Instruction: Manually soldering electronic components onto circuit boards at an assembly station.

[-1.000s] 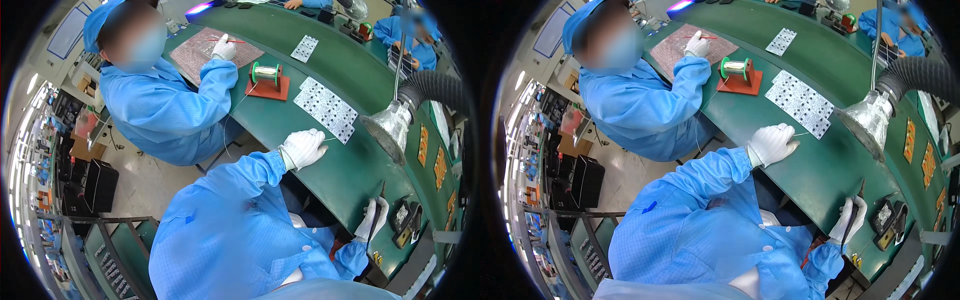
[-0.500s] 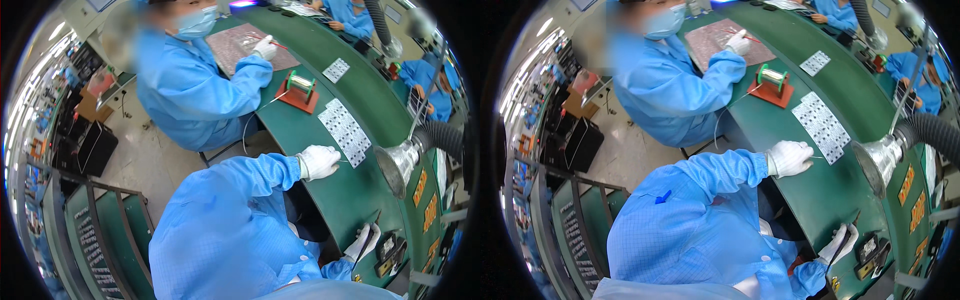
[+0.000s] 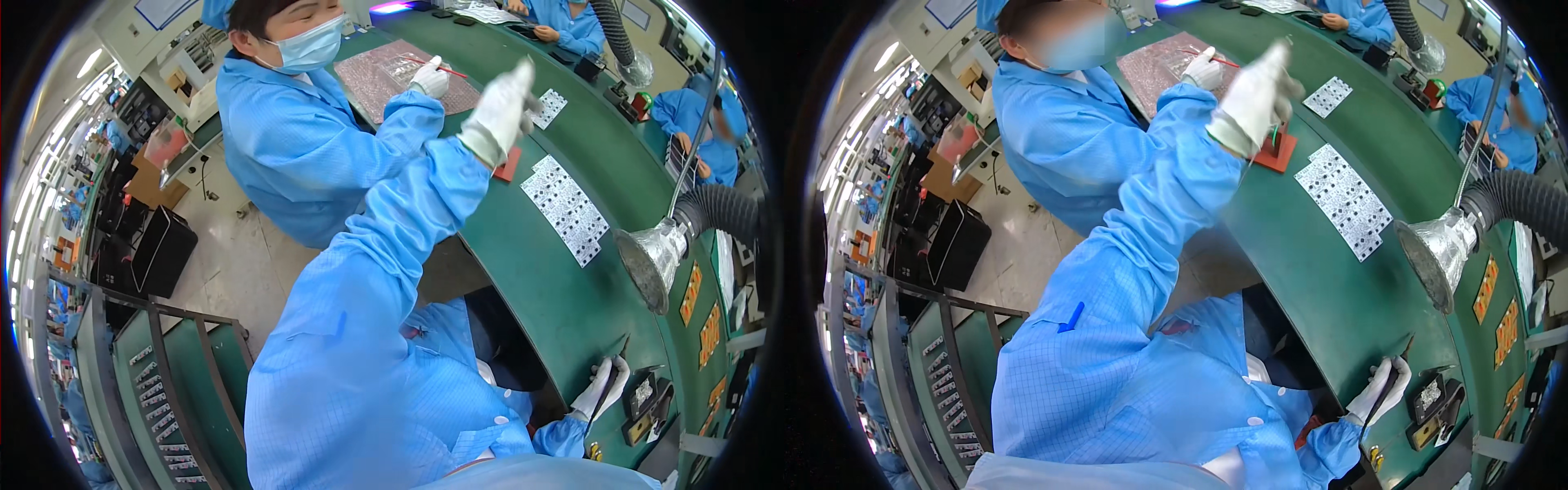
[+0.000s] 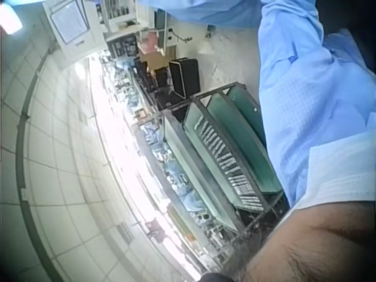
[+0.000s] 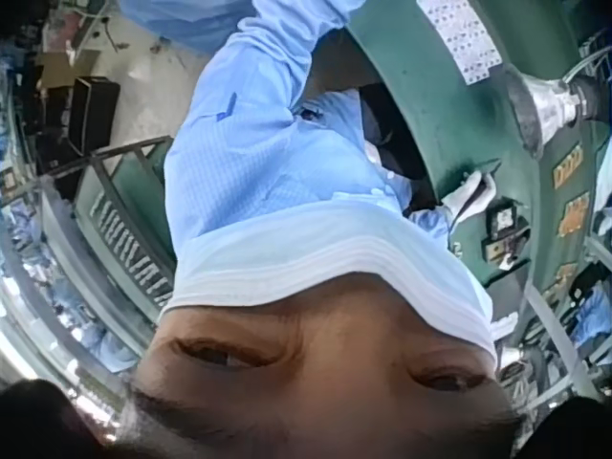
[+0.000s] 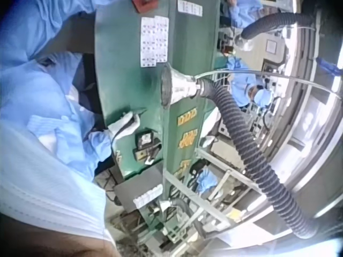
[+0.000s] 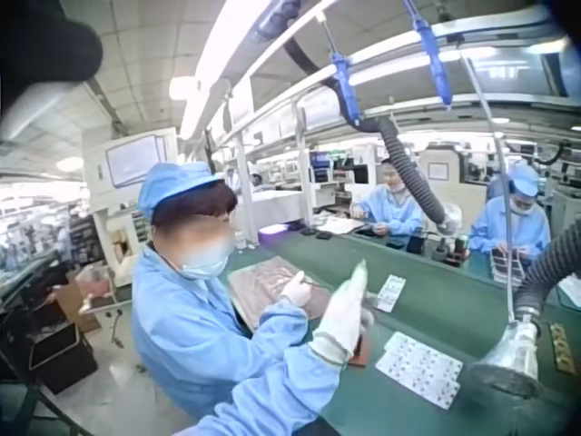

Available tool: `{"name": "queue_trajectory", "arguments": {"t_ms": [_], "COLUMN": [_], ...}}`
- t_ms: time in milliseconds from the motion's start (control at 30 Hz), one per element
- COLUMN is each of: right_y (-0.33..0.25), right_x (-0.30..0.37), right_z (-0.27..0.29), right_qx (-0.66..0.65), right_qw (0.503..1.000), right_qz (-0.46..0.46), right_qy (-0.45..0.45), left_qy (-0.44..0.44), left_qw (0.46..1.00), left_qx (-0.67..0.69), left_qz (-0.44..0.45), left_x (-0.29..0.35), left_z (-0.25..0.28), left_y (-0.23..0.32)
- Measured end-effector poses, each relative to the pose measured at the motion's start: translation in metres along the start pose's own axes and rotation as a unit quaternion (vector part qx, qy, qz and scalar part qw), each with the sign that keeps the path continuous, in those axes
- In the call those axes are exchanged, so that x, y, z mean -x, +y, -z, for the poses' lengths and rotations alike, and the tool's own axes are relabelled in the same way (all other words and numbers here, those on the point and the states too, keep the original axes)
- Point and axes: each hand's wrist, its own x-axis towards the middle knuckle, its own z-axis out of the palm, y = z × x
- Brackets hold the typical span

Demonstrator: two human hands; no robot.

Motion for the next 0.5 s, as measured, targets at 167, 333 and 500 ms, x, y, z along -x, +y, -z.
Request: {"name": "queue_trajectory", "arguments": {"t_ms": [167,333,500], "right_y": [0.004,-0.001,0.008], "right_x": [0.0,-0.001,0.0], "right_z": [0.005,-0.001,0.003], "right_qx": [0.02,-0.018,0.002], "right_qw": [1.0,1.0,1.0], "right_qz": [-0.013,0.006,0.017], "right_qy": [0.014,-0.016,0.0], "left_qy": [0.003,-0.377,-0.403], "left_qw": [0.999,0.872,0.837], "left_qx": [0.011,-0.283,-0.295], "left_qz": [-0.049,0.13,0.223], "left_x": [0.002,0.032,0.02], "left_z": [-0.013,-0.012,-0.009], "left_y": [0.022,-0.084,-0.085]}}
